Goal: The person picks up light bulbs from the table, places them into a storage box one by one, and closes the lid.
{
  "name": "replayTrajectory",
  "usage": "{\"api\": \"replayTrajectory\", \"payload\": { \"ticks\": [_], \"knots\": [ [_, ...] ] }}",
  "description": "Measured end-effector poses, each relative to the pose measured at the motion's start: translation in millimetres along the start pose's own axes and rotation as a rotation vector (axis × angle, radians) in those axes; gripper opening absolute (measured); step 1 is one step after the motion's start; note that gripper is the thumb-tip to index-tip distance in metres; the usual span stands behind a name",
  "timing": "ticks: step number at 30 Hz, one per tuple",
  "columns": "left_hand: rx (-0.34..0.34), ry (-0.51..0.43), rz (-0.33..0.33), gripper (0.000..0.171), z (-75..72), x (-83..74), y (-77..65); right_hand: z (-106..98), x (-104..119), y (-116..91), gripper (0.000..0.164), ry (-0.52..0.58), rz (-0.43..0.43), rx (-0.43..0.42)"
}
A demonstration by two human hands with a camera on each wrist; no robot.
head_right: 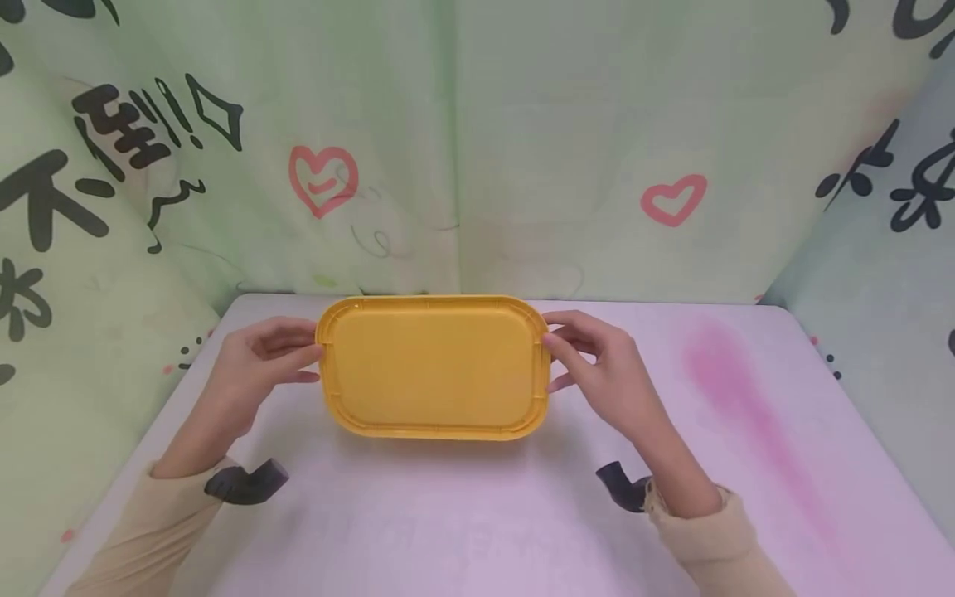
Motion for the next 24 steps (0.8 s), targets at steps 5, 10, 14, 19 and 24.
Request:
{"api": "replayTrajectory", "payload": {
  "ticks": [5,10,14,19,24],
  "knots": [
    [-0.009,-0.002,0.027,0.037,-0.5,-1.9,2.2,-1.4,3.8,2.6,0.028,-0.02,-0.001,-0.005],
    [-0.016,-0.038,0.062,0.038,0.6,-2.8,4.5,-3.2,3.4,4.8,0.028,-0.007,0.016,-0.022],
    [-0.014,-0.082,0.086,0.038,2.3,-3.2,5.6,-3.6,2.6,6.1,0.029,-0.002,0.029,-0.037],
    [-0.021,-0.093,0.1,0.037,3.5,-4.3,6.3,-4.6,2.5,6.4,0.028,-0.004,0.042,-0.056],
    [-0.029,-0.106,0.102,0.038,5.3,-4.8,8.4,-6.1,2.6,6.6,0.027,-0.016,0.047,-0.063]
  ]
}}
Point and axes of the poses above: each hand's wrist, its own y-axis towards the middle knuckle, its own z-axis out of the palm, x = y × z, the point moved 2 cm from there along y, towards the middle knuckle, and after that the axes turned 4 degrees about y, right-handed, at the moved point
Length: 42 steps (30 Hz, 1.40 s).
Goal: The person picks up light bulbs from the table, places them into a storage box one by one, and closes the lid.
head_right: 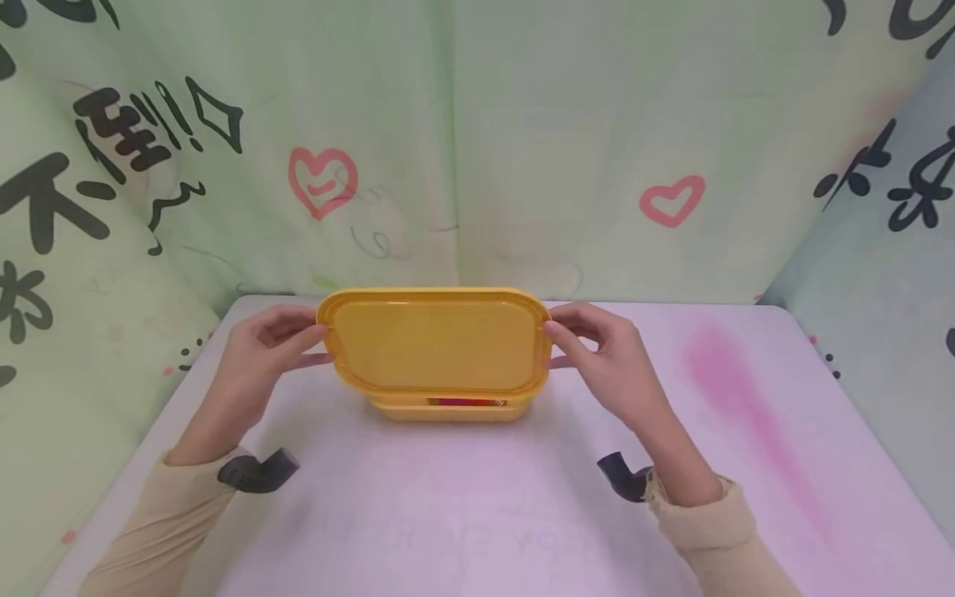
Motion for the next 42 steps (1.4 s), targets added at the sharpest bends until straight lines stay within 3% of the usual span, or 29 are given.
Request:
{"api": "replayTrajectory", "payload": {
  "ticks": [7,16,23,31,34,42],
  "knots": [
    [0.022,-0.099,0.025,0.035,1.9,1.5,3.9,-2,-1,0,0.027,-0.022,0.004,0.003],
    [0.056,-0.126,0.01,0.038,6.7,8.6,8.9,-6,-1,-2,0.032,-0.148,0.07,0.017],
    [0.034,-0.133,-0.008,0.04,13.3,11.4,12.0,-6,-4,-3,0.024,-0.178,0.055,0.031],
    [0.025,-0.047,-0.08,0.033,14.6,18.5,12.4,-10,-9,-3,0.021,-0.121,0.01,0.079],
    [0.028,-0.059,-0.07,0.031,16.2,20.7,13.3,-10,-11,-2,0.02,-0.104,0.018,0.088],
    [0.093,-0.066,-0.078,0.049,18.4,24.2,13.9,-8,-19,1,0.024,0.027,0.0,0.068]
  ]
}}
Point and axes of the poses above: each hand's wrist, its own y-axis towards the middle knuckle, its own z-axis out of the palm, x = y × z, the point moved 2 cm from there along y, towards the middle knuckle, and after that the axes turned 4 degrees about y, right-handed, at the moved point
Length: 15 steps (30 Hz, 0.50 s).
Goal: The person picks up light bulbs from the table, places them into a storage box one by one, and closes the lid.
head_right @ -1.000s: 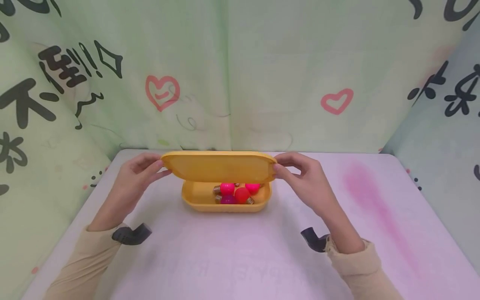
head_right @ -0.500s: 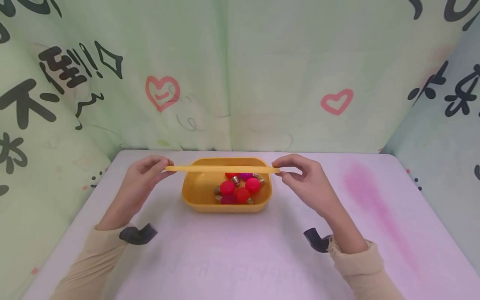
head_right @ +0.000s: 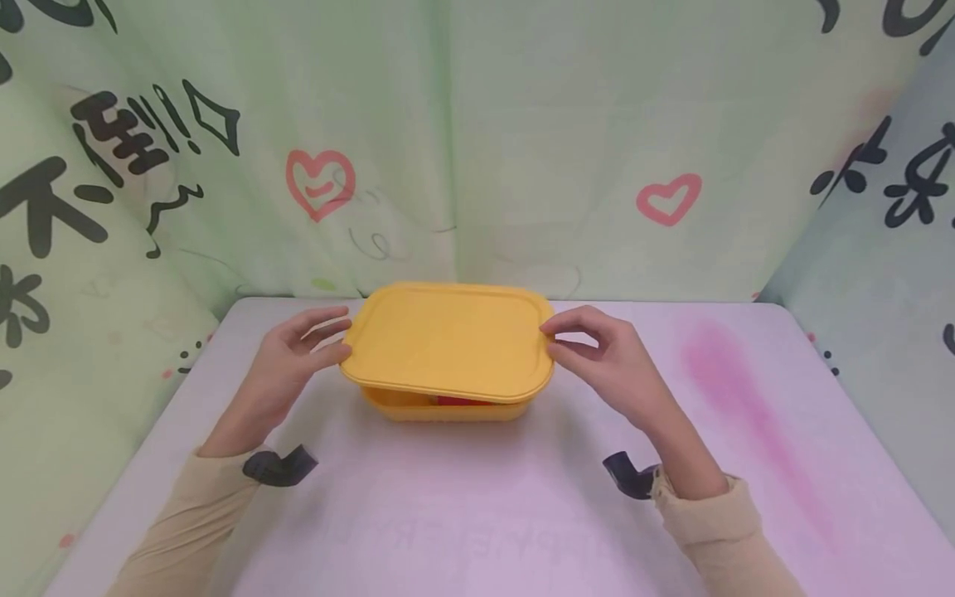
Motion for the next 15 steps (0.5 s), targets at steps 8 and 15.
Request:
{"api": "replayTrajectory", "payload": {
  "ticks": [8,15],
  "knots": [
    [0.011,-0.038,-0.031,0.061,2.0,3.4,0.6,2,-7,2,0.029,0.051,-0.08,-0.004],
    [0.0,0.011,-0.041,0.061,3.3,7.9,0.4,2,-15,4,0.042,0.125,-0.129,-0.049]
  ]
}}
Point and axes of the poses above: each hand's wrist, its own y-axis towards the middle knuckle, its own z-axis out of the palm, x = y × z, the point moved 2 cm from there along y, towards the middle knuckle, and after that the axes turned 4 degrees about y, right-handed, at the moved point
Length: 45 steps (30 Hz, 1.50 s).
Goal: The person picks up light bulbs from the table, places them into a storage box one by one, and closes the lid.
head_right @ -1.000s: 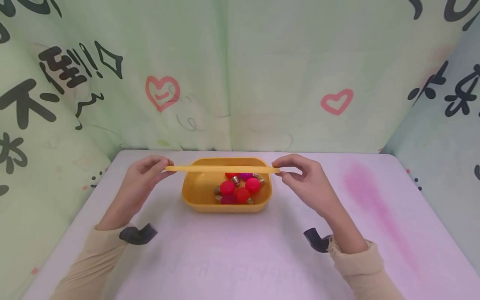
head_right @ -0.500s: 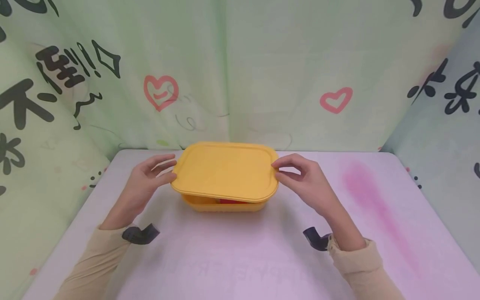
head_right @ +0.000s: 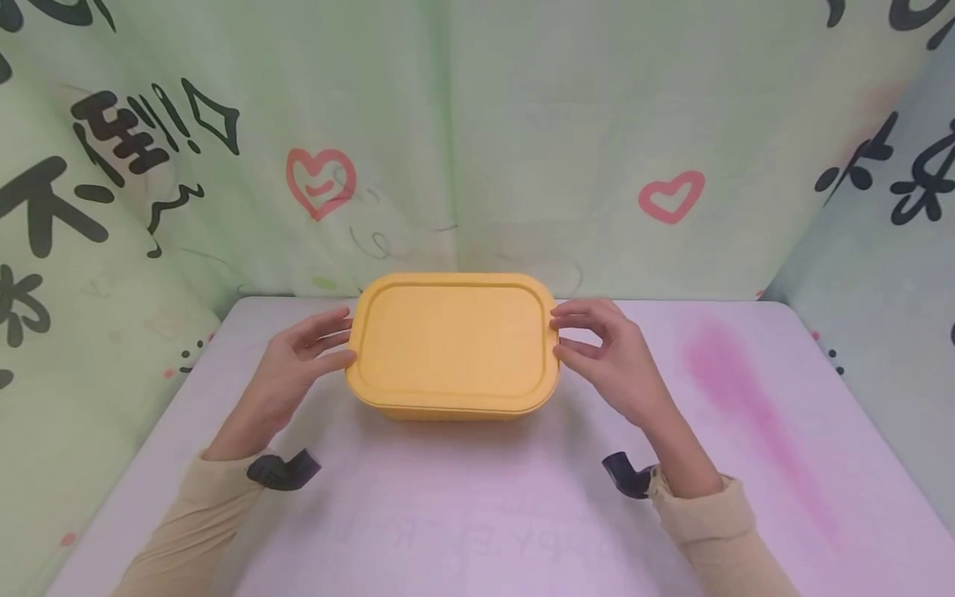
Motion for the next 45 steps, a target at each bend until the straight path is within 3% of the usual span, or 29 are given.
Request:
{"api": "replayTrajectory", "payload": {
  "ticks": [3,7,18,26,32,45],
  "knots": [
    [-0.009,0.029,-0.019,0.063,-0.1,0.9,-0.7,0,-2,0,0.044,0.037,-0.007,-0.012],
    [-0.012,-0.017,-0.041,0.063,1.5,1.9,-2.2,0,-2,0,0.043,0.037,0.005,-0.046],
    [-0.023,-0.137,-0.008,0.053,7.3,6.4,-0.1,0,-4,0,0.047,0.049,0.145,-0.119],
    [-0.031,-0.165,-0.005,0.052,8.2,10.1,0.7,1,-10,3,0.051,-0.135,0.186,-0.049],
    [-0.046,-0.161,-0.018,0.05,8.9,12.4,-0.3,3,-16,5,0.05,-0.184,0.189,-0.023],
    [-0.095,-0.102,-0.038,0.048,9.7,19.4,7.6,7,-26,15,0.056,-0.155,0.232,0.03]
  ]
}}
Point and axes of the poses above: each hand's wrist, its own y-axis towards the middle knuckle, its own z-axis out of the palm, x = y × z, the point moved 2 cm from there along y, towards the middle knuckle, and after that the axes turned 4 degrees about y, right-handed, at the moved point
